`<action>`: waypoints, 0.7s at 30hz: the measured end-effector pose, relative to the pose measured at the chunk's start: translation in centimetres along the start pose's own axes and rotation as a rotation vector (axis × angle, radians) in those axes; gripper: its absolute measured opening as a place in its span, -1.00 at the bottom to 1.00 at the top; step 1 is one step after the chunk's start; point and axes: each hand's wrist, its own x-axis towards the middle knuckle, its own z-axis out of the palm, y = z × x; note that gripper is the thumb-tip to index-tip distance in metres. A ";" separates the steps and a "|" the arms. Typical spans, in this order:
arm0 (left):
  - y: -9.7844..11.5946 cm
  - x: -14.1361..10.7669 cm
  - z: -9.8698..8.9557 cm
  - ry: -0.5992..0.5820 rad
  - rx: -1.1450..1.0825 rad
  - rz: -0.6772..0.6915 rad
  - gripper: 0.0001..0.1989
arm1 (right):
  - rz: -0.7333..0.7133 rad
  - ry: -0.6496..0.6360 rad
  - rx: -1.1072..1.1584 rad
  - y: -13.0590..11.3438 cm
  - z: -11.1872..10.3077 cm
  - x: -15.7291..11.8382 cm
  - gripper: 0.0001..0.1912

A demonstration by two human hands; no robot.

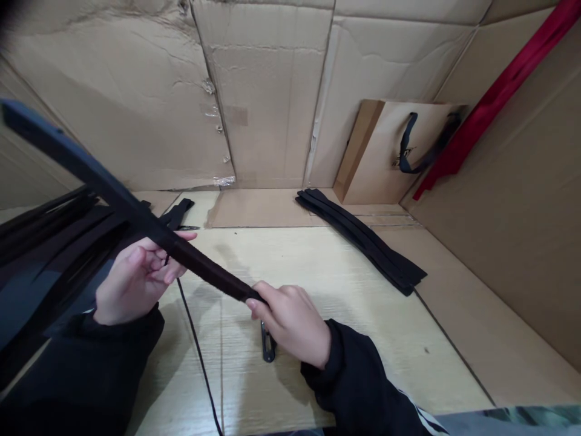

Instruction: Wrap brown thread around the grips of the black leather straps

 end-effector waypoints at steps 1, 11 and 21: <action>0.2 -0.1 0.1 0.003 -0.015 -0.011 -0.59 | 0.014 -0.066 0.113 -0.1 0.0 0.0 -0.73; 0.0 -0.2 -1.3 -0.025 0.145 -0.105 -0.67 | 0.071 -0.290 0.465 0.5 -0.8 -0.4 -0.69; 1.4 -0.1 0.3 0.049 -0.026 -0.196 -0.65 | 0.025 -0.174 0.303 0.5 -1.2 -0.2 -0.68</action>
